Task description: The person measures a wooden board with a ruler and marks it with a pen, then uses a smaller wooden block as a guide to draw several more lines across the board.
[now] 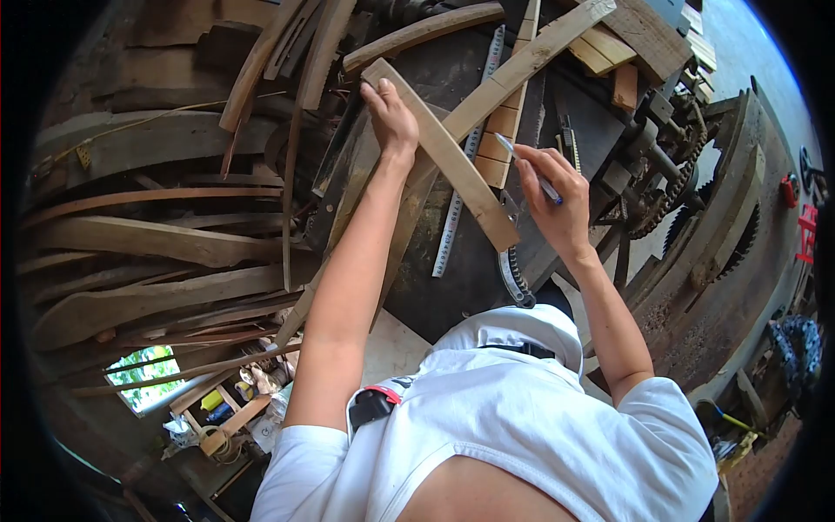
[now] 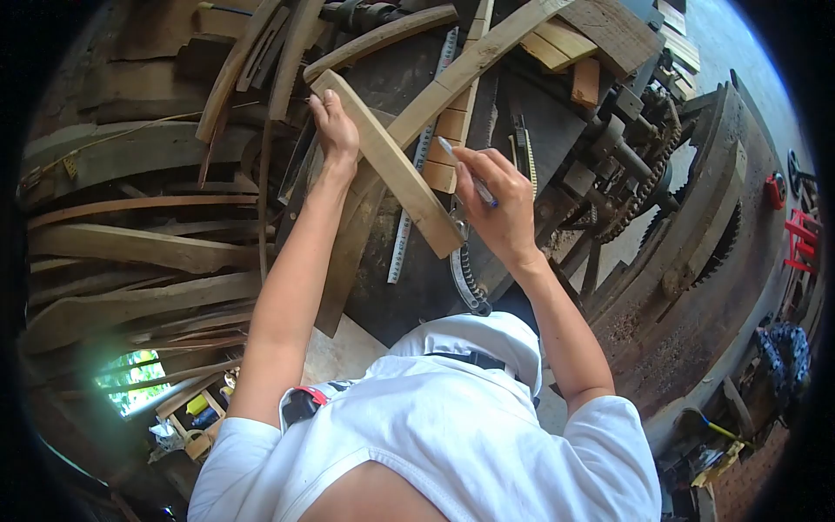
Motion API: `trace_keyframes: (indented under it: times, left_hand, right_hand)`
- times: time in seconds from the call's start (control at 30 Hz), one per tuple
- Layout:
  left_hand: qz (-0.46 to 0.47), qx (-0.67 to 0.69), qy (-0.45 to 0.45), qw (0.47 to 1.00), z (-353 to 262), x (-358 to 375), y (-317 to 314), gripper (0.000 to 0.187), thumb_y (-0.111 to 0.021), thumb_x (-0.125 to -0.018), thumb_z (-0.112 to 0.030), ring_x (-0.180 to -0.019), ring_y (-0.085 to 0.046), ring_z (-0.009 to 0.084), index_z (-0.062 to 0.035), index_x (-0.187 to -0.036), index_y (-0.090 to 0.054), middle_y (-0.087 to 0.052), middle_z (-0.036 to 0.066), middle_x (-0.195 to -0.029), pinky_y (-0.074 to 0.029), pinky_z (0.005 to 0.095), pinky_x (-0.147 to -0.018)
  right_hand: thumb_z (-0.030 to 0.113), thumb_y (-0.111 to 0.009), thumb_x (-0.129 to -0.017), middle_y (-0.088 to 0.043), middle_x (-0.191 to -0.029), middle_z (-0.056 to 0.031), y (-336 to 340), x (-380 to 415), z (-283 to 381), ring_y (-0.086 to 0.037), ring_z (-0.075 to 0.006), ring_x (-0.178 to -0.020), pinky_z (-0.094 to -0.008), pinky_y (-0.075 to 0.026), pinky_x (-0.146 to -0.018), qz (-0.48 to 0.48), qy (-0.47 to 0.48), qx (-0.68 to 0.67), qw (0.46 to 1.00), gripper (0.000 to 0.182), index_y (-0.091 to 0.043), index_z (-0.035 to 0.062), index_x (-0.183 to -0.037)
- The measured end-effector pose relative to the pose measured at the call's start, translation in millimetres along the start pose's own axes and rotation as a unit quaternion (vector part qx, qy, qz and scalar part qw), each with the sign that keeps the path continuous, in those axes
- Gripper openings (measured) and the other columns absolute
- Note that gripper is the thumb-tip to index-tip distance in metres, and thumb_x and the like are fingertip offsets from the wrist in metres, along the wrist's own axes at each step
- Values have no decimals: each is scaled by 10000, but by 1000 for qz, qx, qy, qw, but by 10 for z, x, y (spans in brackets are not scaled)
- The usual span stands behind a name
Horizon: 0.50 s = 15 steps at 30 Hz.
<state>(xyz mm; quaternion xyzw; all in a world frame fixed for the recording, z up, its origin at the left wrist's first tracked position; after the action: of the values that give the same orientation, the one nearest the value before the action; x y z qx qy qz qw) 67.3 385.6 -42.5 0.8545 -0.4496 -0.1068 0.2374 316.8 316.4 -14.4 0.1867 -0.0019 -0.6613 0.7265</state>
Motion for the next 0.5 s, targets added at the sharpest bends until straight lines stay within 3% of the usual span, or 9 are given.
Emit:
trace_keyframes:
  times: [0.17, 0.5]
  left_hand:
    - [0, -6, 12, 1000, 60, 46, -5, 708, -271, -1059, -425, -1433, -277, 407, 126, -1486, -147, -238, 341, -1530, -252, 393, -1172]
    - [-63, -7, 56, 996, 120, 86, 6, 726, -256, -1057, -446, -1464, -206, 392, 118, -1495, -122, -169, 325, -1560, -194, 387, -1206]
  right_hand:
    - [9, -661, -865, -664, -873, -120, -47, 15, -66, -659, -235, -716, -309, -515, -640, -2, -8, -11, 1000, 210, -693, 23, -1072]
    - [9, -663, -855, -670, -898, -124, -74, -93, -28, -664, -253, -765, -325, -526, -670, 35, -4, -29, 999, 217, -691, 19, -1070]
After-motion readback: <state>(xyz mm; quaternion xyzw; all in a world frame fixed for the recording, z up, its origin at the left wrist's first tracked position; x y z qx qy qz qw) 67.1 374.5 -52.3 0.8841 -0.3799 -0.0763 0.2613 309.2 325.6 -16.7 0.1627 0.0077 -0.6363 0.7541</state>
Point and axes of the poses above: each hand's wrist, its own x-axis away from the middle knuckle, its own y-axis out of the back of the hand, z = x × y, the point moved 4 cm from there along -x, towards the middle knuckle
